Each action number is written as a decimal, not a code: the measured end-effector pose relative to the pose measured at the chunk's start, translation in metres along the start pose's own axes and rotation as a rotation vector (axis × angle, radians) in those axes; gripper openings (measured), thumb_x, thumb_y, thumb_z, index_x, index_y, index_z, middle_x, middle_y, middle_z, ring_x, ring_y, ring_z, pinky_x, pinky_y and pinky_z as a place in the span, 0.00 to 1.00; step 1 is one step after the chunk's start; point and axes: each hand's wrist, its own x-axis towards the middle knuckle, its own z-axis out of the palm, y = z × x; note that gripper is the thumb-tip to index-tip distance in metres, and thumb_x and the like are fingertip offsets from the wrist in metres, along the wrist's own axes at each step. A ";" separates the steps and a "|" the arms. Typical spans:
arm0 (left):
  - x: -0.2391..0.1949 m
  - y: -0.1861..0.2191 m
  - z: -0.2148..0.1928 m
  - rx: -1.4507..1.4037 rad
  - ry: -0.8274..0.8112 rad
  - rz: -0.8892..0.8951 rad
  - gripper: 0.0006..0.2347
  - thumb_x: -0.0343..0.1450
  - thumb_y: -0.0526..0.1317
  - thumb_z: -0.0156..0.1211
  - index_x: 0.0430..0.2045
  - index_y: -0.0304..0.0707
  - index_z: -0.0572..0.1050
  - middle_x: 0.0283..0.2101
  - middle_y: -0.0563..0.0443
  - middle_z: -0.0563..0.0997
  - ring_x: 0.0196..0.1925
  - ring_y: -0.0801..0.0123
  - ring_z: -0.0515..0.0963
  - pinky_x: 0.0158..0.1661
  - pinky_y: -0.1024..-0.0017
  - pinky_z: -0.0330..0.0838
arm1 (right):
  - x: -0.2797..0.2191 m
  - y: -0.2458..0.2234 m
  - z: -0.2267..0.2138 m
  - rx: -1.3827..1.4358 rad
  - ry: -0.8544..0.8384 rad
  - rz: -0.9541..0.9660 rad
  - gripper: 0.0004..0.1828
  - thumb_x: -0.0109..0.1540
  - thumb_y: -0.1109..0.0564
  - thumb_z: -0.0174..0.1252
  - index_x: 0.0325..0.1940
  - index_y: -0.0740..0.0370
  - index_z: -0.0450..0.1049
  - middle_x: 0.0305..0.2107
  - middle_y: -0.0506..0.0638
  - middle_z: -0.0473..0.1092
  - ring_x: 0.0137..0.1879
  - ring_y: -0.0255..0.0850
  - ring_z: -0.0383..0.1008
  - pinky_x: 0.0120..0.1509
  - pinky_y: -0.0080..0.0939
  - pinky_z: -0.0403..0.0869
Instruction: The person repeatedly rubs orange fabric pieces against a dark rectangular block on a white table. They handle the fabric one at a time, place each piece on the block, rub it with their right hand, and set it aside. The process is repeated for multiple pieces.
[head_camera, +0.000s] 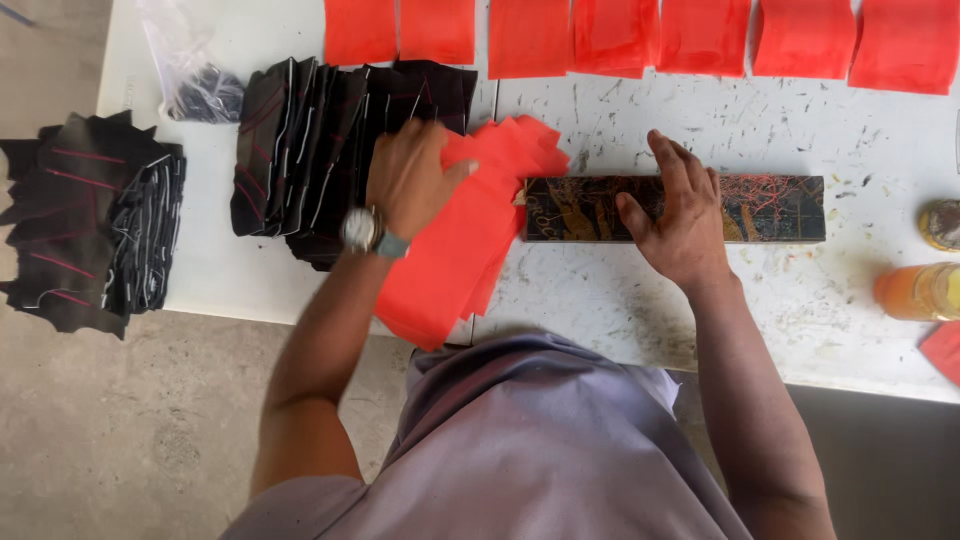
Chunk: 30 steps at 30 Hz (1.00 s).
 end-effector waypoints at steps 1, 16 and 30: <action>-0.018 0.003 -0.001 -0.023 0.049 -0.015 0.18 0.67 0.48 0.75 0.26 0.30 0.75 0.31 0.38 0.78 0.32 0.45 0.78 0.37 0.52 0.72 | 0.000 -0.008 0.003 0.044 -0.003 0.017 0.38 0.66 0.49 0.63 0.77 0.63 0.59 0.63 0.63 0.69 0.69 0.53 0.68 0.74 0.56 0.65; -0.060 -0.001 0.001 -0.543 0.116 -0.016 0.07 0.72 0.37 0.64 0.38 0.33 0.76 0.41 0.50 0.81 0.43 0.58 0.83 0.45 0.63 0.77 | 0.051 -0.094 0.053 0.624 -0.400 0.274 0.55 0.53 0.57 0.73 0.78 0.55 0.48 0.59 0.56 0.70 0.53 0.41 0.74 0.53 0.42 0.81; -0.060 0.008 -0.017 -0.528 0.262 0.095 0.05 0.76 0.35 0.62 0.39 0.33 0.72 0.37 0.43 0.80 0.38 0.51 0.82 0.37 0.61 0.75 | 0.052 -0.115 0.021 0.727 -0.364 0.284 0.56 0.55 0.59 0.70 0.80 0.50 0.46 0.66 0.59 0.65 0.53 0.48 0.79 0.46 0.49 0.84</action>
